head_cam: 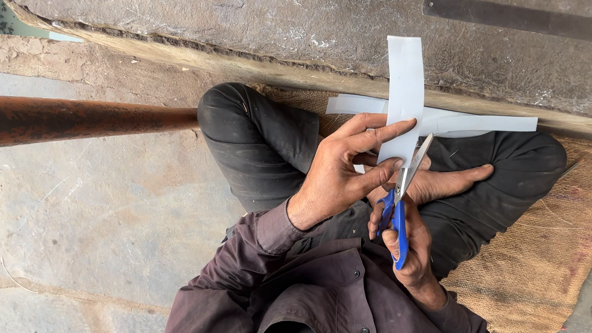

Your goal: The person sits on stone steps and cuts a white plastic sheet into strips with scissors, then folds and presses the cut strips by hand and places them into a metal container beside them.

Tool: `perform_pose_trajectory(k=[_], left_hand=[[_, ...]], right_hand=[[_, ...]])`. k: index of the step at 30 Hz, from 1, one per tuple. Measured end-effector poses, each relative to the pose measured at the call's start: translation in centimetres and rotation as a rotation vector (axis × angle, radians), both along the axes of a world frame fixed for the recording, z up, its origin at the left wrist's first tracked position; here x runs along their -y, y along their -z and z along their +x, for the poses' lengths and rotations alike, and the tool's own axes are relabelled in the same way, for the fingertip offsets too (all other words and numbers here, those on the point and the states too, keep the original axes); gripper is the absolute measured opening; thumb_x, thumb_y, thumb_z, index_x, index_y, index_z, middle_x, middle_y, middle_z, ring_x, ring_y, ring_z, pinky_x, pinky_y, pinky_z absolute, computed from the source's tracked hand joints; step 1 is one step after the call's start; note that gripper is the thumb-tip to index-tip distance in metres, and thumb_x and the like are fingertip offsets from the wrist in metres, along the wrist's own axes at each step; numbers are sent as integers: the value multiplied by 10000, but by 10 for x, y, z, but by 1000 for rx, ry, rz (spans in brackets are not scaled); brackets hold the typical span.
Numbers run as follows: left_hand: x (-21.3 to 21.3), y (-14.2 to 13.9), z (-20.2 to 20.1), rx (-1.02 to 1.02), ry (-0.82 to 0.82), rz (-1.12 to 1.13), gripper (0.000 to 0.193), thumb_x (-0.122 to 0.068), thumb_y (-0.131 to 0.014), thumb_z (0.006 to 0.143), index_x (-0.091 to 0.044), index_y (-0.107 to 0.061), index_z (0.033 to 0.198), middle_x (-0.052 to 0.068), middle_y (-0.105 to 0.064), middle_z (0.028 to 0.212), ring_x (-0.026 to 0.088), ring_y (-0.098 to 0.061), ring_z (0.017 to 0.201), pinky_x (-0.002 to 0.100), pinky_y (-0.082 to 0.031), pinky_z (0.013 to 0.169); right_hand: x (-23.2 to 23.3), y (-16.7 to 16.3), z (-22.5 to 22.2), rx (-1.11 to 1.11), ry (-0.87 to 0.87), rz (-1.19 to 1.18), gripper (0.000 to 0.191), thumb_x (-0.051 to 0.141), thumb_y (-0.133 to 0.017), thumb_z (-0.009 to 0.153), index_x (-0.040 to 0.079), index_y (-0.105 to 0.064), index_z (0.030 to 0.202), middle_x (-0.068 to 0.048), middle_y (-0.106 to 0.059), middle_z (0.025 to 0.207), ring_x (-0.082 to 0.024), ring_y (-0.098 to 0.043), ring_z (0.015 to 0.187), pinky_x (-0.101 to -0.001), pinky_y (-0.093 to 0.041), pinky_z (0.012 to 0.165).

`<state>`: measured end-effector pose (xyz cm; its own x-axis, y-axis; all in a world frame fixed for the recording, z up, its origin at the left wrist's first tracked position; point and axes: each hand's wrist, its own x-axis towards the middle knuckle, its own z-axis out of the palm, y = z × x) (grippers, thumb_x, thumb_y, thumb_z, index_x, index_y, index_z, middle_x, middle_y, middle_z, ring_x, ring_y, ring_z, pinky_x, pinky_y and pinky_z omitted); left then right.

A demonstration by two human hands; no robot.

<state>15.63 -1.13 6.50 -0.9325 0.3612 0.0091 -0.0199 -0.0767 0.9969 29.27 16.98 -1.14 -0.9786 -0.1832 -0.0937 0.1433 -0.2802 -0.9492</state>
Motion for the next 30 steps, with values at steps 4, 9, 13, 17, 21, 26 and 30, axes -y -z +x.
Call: perform_pose_trajectory(k=[4,9,13,17,21,26,30], left_hand=[[0,-2,-1,-6,4,-11,532,3,-755,957,-159,-610,1443,74,-577,1404,128,-687,1133,267,-627,913],[0,-3,-1,-15,-5,-21,541,6,-754,952,-164,-610,1445,72,-585,1397,130,-694,1130,265,-628,908],[-1,-3,0,-15,-9,-44,540,2,-756,950,-168,-612,1441,72,-587,1395,129,-697,1113,261,-631,888],[-2,-3,0,-7,-16,-15,545,10,-755,948,-167,-612,1442,70,-586,1394,128,-695,1120,262,-629,900],[-3,-3,1,8,-12,33,531,15,-752,958,-152,-614,1443,70,-578,1399,129,-697,1136,265,-625,917],[-3,0,1,53,-11,77,517,5,-750,963,-132,-612,1443,73,-567,1406,126,-677,1139,270,-628,912],[-3,3,1,64,-11,79,519,1,-758,961,-125,-611,1443,74,-567,1402,129,-666,1150,277,-627,922]], right_hand=[[0,0,1,19,2,2,733,394,-652,1024,-81,-373,1507,-72,-595,1030,-123,-604,849,-267,-527,708],[-1,1,2,3,3,14,729,392,-646,1021,-76,-378,1512,-64,-598,1008,-109,-602,833,-254,-524,685],[-1,2,5,45,18,32,706,369,-641,1022,-72,-384,1510,-67,-612,988,-104,-604,798,-257,-528,677],[0,2,5,73,27,68,654,343,-631,1036,-82,-409,1481,-81,-619,969,-114,-604,786,-271,-532,677],[2,1,-1,-63,-27,26,677,439,-558,1067,-73,-342,1454,-112,-589,1096,-155,-619,898,-312,-556,774],[2,-3,-4,-52,-72,-37,814,557,-564,1028,-89,-306,1451,-161,-548,1148,-218,-571,1013,-374,-510,893],[3,-3,-4,-48,-73,-70,817,554,-590,1020,-81,-307,1449,-159,-535,1147,-213,-560,1010,-371,-498,890]])
